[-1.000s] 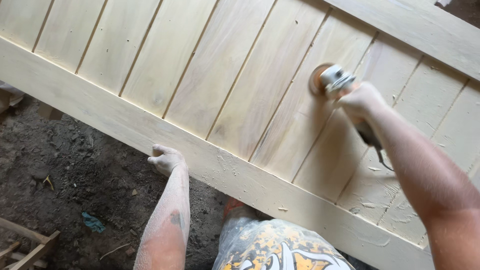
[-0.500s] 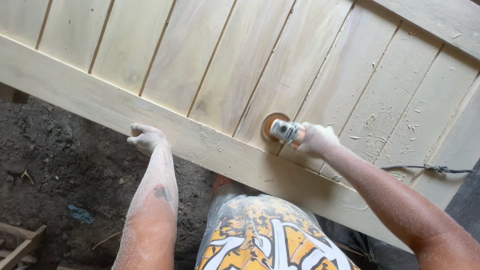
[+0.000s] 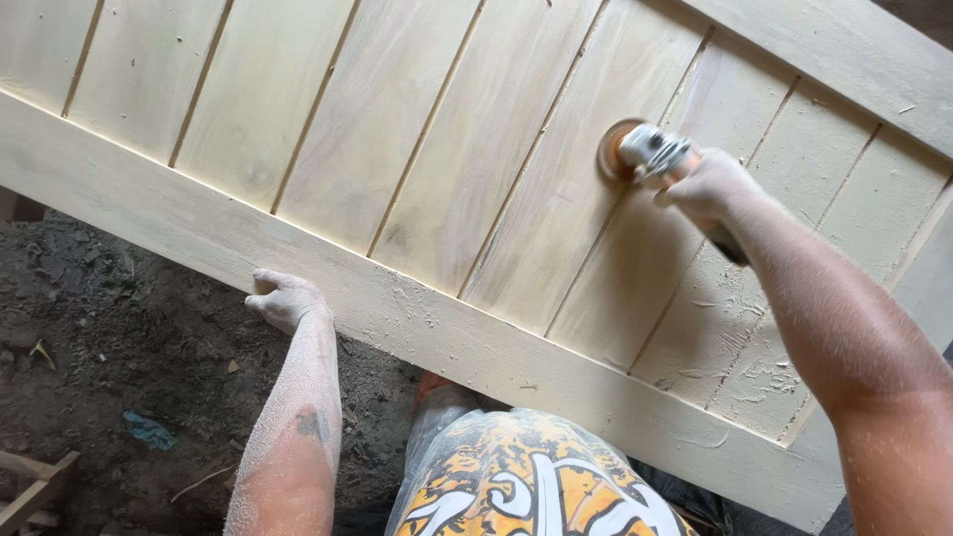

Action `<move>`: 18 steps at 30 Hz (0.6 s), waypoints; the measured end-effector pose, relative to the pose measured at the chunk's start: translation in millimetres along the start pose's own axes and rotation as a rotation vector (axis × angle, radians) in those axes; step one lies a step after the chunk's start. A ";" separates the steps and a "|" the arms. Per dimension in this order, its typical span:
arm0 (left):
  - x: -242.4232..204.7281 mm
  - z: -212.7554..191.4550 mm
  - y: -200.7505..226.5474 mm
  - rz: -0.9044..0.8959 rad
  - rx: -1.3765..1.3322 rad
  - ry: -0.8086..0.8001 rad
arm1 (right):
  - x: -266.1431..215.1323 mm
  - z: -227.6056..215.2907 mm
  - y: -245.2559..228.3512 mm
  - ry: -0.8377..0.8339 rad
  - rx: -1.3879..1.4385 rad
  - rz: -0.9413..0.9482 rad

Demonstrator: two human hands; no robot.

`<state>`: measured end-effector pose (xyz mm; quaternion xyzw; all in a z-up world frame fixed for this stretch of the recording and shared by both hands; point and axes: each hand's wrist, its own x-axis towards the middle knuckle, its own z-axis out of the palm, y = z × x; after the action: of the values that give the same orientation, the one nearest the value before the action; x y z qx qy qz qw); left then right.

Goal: The person sands a wooden door panel using a power sander, moving the tool across the surface of the wood with both hands.

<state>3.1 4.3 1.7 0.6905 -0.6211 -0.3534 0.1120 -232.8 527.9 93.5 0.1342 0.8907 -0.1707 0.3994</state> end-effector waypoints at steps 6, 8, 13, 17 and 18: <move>-12.2 -8.1 9.5 -0.057 0.055 -0.004 | 38.8 -21.9 11.4 0.151 0.258 0.098; -12.0 -13.0 4.1 -0.040 0.077 0.019 | 43.9 -16.3 29.5 0.142 0.399 0.193; 5.4 2.2 -17.2 0.032 0.075 0.069 | -7.5 53.1 52.9 0.033 0.185 -0.283; 6.0 14.5 -1.5 0.283 0.077 0.125 | -118.6 116.2 46.4 -0.003 0.131 -0.221; -4.5 14.0 7.9 0.384 0.073 0.125 | -140.5 113.5 44.0 0.000 0.191 -0.231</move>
<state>-11.7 10.9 -2.2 0.5834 -0.7457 -0.2593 0.1905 -50.1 506.6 120.7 0.0683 0.8799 -0.2994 0.3626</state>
